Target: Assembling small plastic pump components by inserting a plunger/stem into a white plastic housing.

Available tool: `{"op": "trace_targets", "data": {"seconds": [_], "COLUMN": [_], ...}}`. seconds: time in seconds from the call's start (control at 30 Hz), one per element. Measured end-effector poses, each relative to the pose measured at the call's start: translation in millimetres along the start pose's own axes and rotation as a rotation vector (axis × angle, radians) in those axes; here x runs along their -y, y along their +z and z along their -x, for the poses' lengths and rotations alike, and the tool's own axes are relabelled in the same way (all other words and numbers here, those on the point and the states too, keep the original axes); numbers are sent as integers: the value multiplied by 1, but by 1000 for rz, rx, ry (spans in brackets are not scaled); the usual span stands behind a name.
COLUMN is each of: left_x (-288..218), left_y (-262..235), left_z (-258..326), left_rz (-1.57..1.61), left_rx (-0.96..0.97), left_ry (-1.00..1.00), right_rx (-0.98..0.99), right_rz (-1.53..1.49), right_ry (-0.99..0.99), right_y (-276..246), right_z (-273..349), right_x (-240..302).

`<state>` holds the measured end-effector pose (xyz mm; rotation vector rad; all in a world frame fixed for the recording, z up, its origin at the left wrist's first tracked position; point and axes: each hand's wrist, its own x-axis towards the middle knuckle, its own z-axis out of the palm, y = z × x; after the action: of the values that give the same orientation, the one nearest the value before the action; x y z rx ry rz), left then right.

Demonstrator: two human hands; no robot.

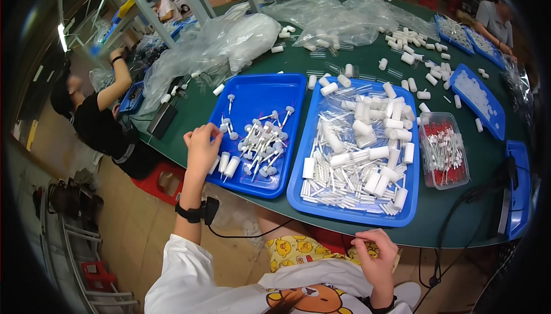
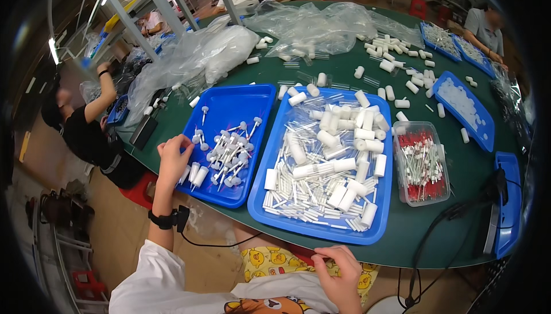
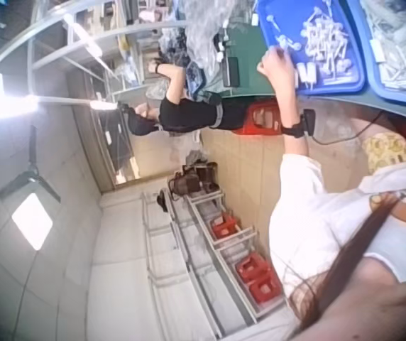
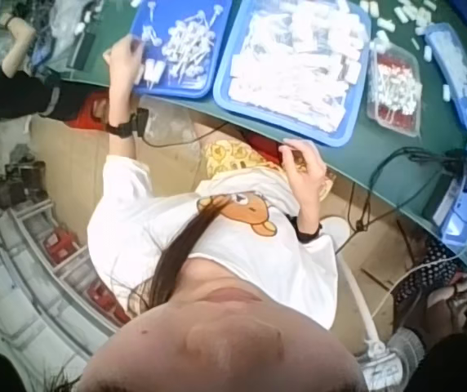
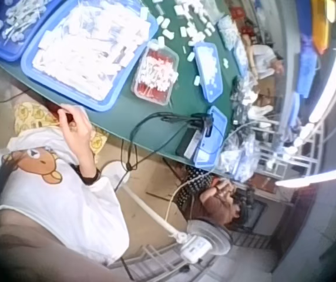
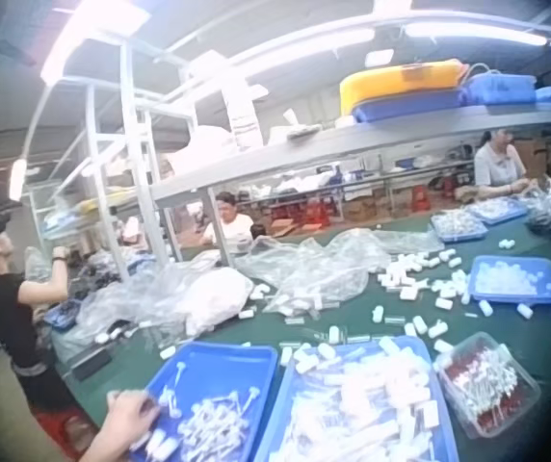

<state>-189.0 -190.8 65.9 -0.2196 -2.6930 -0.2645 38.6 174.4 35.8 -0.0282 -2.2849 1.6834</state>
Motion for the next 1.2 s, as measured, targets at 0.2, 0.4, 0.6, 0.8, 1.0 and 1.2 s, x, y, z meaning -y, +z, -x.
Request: {"op": "trace_targets", "data": {"seconds": [0.2, 0.4, 0.6, 0.8, 1.0, 1.2], "left_x": [-5, 1, 1, -8, -60, -169], "left_y": [-1, 3, 7, -6, -32, -58], "left_z": [-4, -12, -16, -15, -6, 44], "left_rz": [-16, -36, 72, 93, 368, 1080], "left_rx": [31, -14, -5, -65, -154, 424], "left_ry": [-46, 4, -47, -29, 28, 99], "right_rx": [39, 33, 49, 56, 27, 21], "right_rz": [44, 23, 18, -3, 5, 31], "right_ry": [-35, -12, -33, -30, -86, -256], "right_y": [-3, -5, -7, -9, -13, -17], "right_z": [-3, -4, -4, -3, -2, -10], "right_x": [1, 3, 3, 1, 0, 16]}}
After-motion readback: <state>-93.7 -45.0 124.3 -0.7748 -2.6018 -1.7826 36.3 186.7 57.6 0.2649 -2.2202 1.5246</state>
